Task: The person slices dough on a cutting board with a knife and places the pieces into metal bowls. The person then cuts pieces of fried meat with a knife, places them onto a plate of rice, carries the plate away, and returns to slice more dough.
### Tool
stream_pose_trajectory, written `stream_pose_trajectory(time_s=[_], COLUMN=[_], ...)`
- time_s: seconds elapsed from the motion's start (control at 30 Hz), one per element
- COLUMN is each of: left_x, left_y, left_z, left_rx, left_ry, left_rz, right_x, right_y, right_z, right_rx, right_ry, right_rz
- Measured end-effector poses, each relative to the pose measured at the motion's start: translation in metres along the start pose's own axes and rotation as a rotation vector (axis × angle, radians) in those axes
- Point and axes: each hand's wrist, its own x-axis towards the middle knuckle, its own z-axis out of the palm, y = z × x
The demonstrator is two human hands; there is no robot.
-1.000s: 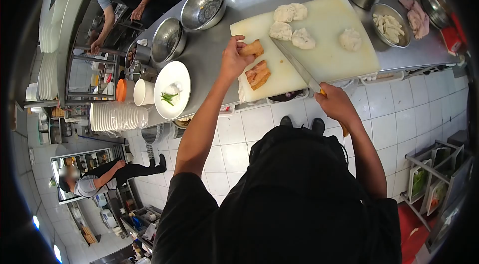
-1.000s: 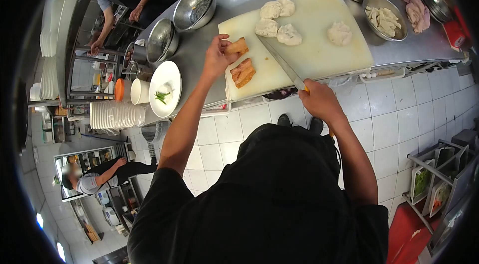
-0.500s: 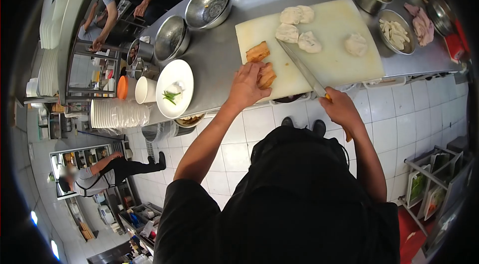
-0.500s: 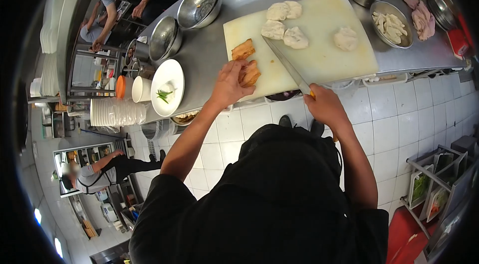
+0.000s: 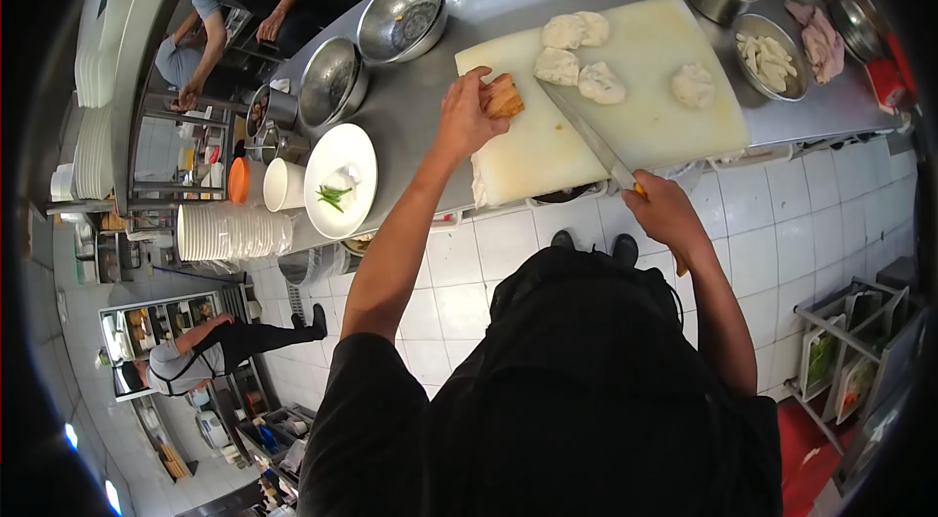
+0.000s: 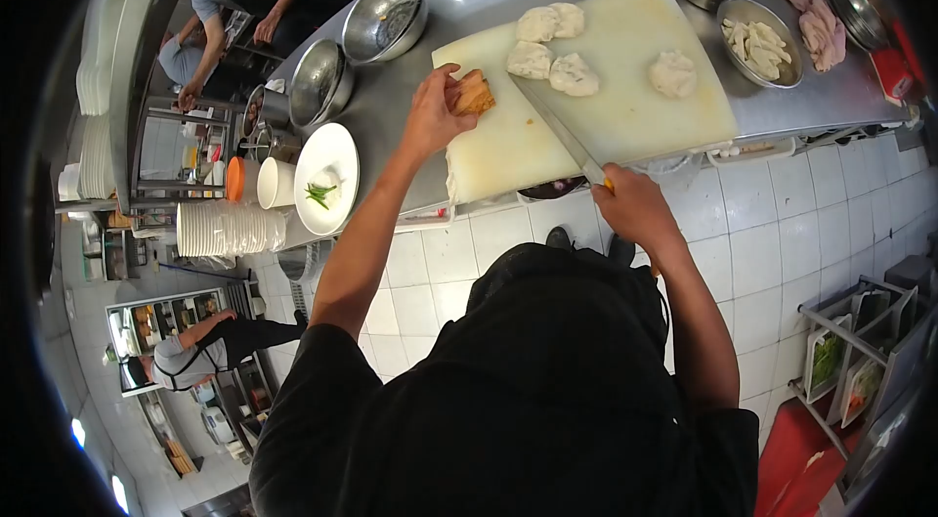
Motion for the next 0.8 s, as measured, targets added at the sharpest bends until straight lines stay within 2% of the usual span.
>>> stream_pose_trajectory(time_s=[0.07,0.17,0.27,0.37,0.43,0.6,0.7,0.8], left_x=[-0.004,-0.007,-0.008,-0.039,-0.058,-0.064,-0.057,-0.050], left_y=[-0.011,-0.010,-0.054,-0.057,-0.034,0.008,0.016,0.003], left_z=[0.003,-0.028,-0.049,-0.044,-0.015,0.030,0.036,0.044], left_rx=[-0.093,-0.093,-0.641,-0.739,-0.733,-0.552,-0.451,-0.538], left_ry=[0.036,0.199,0.391,0.431,0.356,0.474,0.438,0.420], left_rz=[0.020,-0.060,-0.421,-0.565,-0.621,-0.520,-0.477,-0.496], right_x=[0.002,0.001,0.000,-0.001,-0.002,-0.011,-0.025,-0.030], right_y=[0.002,0.006,0.001,-0.005,-0.008,-0.019,-0.038,-0.039], right_z=[0.000,0.004,0.001,0.000,0.002,0.006,-0.001,0.001], right_rx=[-0.011,-0.012,0.003,0.023,0.044,0.064,0.001,-0.001], right_ry=[-0.001,0.027,0.026,0.003,-0.002,-0.053,-0.056,-0.046], right_rz=[-0.009,-0.038,-0.026,0.010,0.019,0.030,0.014,0.012])
